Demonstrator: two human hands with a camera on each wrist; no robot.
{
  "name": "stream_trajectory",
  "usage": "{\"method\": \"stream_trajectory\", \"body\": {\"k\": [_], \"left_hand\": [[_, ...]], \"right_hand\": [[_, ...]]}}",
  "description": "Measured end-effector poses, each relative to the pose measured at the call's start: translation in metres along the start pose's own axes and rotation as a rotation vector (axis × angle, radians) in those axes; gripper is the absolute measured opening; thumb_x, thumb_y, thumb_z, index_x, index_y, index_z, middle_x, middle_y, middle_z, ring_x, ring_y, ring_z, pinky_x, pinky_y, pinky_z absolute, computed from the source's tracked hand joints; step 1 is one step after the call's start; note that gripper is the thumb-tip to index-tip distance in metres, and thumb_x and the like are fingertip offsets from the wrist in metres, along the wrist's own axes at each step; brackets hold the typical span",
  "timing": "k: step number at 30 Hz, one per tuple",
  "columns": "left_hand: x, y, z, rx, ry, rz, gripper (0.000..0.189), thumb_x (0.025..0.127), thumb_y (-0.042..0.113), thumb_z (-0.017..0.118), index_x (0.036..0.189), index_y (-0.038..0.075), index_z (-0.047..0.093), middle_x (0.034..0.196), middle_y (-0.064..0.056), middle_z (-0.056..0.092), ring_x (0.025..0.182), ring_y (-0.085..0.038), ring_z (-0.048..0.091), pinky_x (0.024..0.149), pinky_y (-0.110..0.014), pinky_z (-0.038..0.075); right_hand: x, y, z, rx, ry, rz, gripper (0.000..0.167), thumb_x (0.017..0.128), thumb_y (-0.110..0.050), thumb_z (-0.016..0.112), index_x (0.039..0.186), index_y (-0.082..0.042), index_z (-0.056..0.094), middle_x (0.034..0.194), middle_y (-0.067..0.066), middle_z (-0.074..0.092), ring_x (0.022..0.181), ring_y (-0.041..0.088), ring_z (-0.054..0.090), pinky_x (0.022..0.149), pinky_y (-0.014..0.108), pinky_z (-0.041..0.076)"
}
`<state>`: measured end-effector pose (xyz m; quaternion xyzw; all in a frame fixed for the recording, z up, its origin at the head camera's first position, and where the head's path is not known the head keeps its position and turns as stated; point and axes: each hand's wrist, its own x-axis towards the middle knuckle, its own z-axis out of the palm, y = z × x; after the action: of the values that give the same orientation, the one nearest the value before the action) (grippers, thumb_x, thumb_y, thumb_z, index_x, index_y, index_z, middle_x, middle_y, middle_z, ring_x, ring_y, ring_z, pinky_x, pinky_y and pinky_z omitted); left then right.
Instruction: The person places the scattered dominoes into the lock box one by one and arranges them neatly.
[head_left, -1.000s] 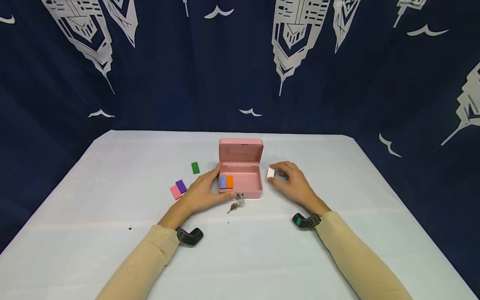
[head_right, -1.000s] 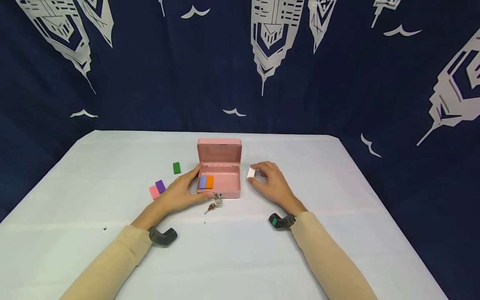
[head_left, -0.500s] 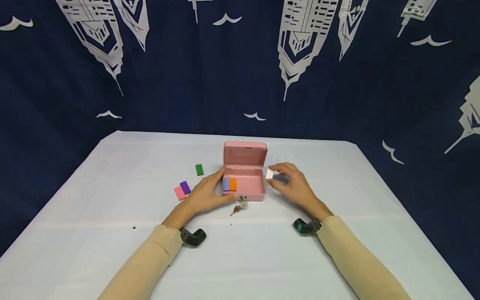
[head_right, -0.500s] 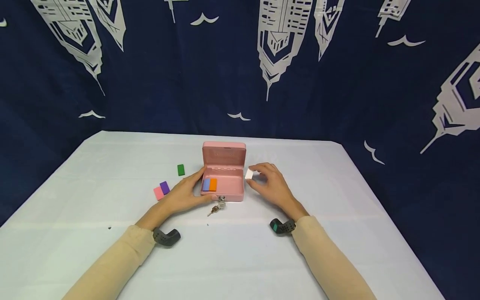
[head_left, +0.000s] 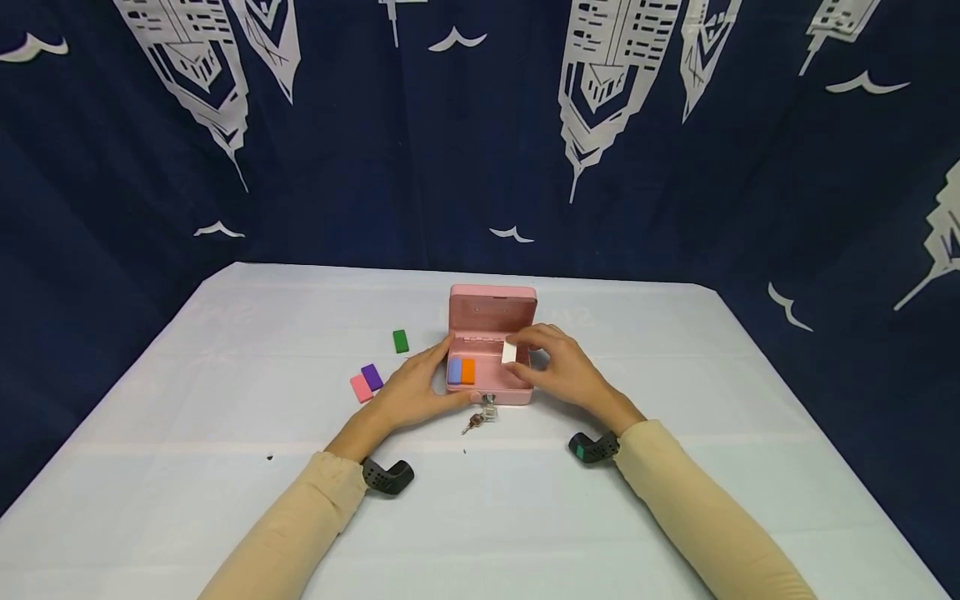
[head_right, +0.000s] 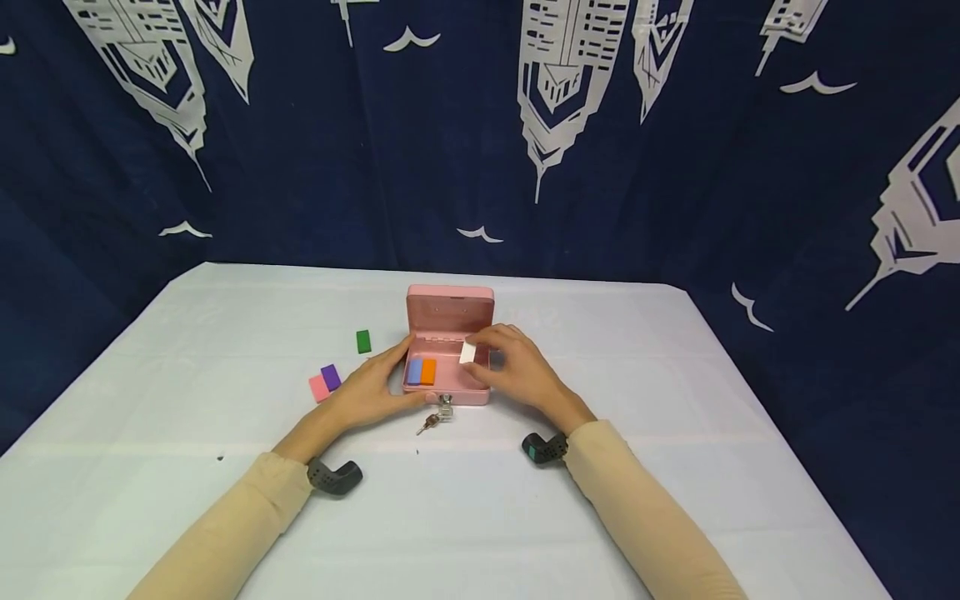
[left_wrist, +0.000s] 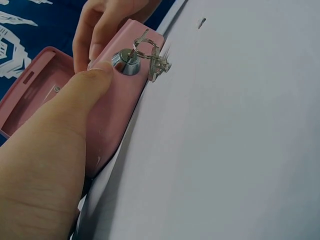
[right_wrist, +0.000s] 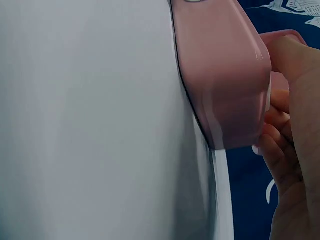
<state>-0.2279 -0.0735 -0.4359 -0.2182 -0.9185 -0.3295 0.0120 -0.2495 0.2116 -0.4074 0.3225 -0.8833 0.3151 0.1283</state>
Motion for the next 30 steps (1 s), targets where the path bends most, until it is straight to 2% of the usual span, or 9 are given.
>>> {"method": "stream_trajectory", "body": {"k": [8, 13, 17, 24, 30], "left_hand": [[-0.001, 0.002, 0.001, 0.019, 0.002, -0.002, 0.115, 0.081, 0.076, 0.069, 0.166, 0.018, 0.018, 0.167, -0.006, 0.033, 0.151, -0.030, 0.037, 0.120, -0.052, 0.035], [0.000, 0.001, 0.001, 0.018, 0.013, 0.004, 0.115, 0.081, 0.076, 0.070, 0.166, 0.016, 0.019, 0.167, -0.008, 0.034, 0.151, -0.031, 0.038, 0.120, -0.052, 0.035], [-0.001, 0.001, 0.002, 0.020, 0.011, 0.007, 0.116, 0.081, 0.077, 0.069, 0.166, 0.018, 0.018, 0.167, -0.008, 0.035, 0.151, -0.030, 0.039, 0.119, -0.052, 0.036], [-0.001, 0.003, 0.000, 0.014, 0.009, 0.005, 0.113, 0.082, 0.072, 0.072, 0.166, 0.018, 0.019, 0.166, -0.010, 0.036, 0.151, -0.032, 0.038, 0.118, -0.054, 0.037], [-0.001, 0.001, -0.001, 0.017, 0.004, -0.004, 0.114, 0.082, 0.074, 0.071, 0.166, 0.018, 0.018, 0.166, -0.010, 0.034, 0.151, -0.031, 0.037, 0.119, -0.054, 0.036]], "right_hand": [[0.008, -0.010, 0.007, -0.012, -0.054, -0.035, 0.042, 0.088, -0.025, 0.082, 0.127, -0.012, 0.072, 0.120, 0.001, 0.067, 0.108, 0.018, 0.058, 0.097, 0.041, 0.053], [0.016, -0.016, 0.014, -0.013, -0.083, -0.055, 0.043, 0.088, -0.027, 0.083, 0.126, -0.011, 0.072, 0.122, 0.002, 0.067, 0.110, 0.018, 0.060, 0.102, 0.040, 0.052], [0.020, -0.017, 0.021, -0.002, -0.117, -0.042, 0.044, 0.088, -0.029, 0.083, 0.127, -0.011, 0.071, 0.121, 0.002, 0.068, 0.106, 0.017, 0.063, 0.098, 0.038, 0.055], [0.023, -0.020, 0.023, 0.016, -0.134, -0.014, 0.043, 0.087, -0.021, 0.084, 0.126, -0.008, 0.072, 0.119, 0.004, 0.069, 0.101, 0.017, 0.064, 0.094, 0.036, 0.057], [0.028, -0.021, 0.024, -0.015, -0.181, 0.000, 0.043, 0.086, -0.025, 0.086, 0.123, -0.007, 0.074, 0.118, 0.005, 0.071, 0.100, 0.018, 0.064, 0.092, 0.036, 0.056]]}}
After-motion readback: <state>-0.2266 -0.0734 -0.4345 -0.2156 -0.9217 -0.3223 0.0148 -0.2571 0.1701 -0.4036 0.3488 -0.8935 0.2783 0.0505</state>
